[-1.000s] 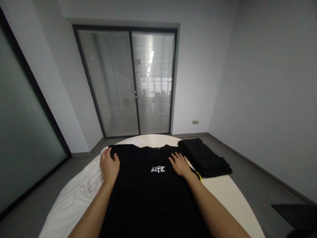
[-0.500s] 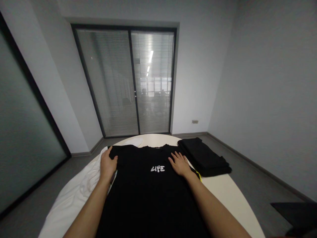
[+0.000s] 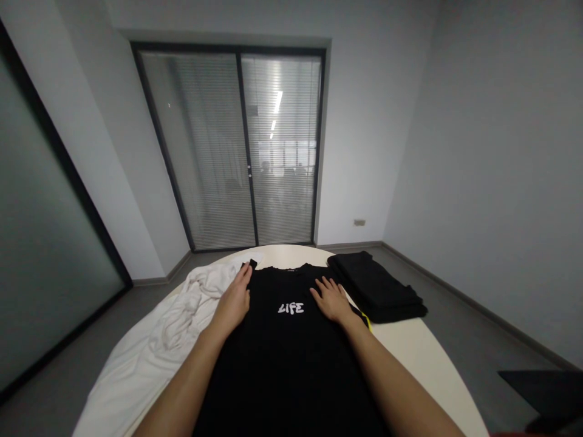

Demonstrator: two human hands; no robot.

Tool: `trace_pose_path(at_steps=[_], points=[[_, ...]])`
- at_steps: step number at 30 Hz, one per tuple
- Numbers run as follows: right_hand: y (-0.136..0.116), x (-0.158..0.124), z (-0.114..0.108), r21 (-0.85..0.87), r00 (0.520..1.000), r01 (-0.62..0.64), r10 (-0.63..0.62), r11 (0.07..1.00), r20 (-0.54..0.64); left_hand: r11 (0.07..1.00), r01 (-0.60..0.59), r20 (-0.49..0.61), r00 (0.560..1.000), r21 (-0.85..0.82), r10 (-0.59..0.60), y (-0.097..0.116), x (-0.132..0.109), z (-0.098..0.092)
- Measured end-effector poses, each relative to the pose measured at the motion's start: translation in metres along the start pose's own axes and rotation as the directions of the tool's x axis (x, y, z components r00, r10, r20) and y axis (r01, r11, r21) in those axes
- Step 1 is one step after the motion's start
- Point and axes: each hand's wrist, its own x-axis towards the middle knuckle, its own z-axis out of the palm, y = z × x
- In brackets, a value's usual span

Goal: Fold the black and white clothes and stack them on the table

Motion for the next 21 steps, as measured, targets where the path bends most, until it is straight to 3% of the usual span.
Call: trace_pose_path(at_steps=[4,7,15,21], points=[[0.0,-0.001,0.0,-0.006,1.0,-0.004,0.004,1.0,-0.007,0.991,-0.047,0.219,0.976,0.126,0.018,0.014,-0.016,0.017],[0.0,0.0,0.0,-0.006,1.0,-0.002,0.002,1.0,-0.009,0.979,-0.087,0.304,0.952,0.182,0.028,0.018,-0.022,0.023],[0.001,0.001,0.001,-0.002,1.0,0.002,-0.002,1.0,-0.001,0.968,-0.184,0.316,0.941,0.169,0.123,0.011,-0.027,0.029],[0.002,0.002,0.002,0.004,1.0,0.005,-0.005,1.0,0.011,0.981,-0.057,0.358,0.933,0.185,-0.013,0.016,-0.025,0.017]])
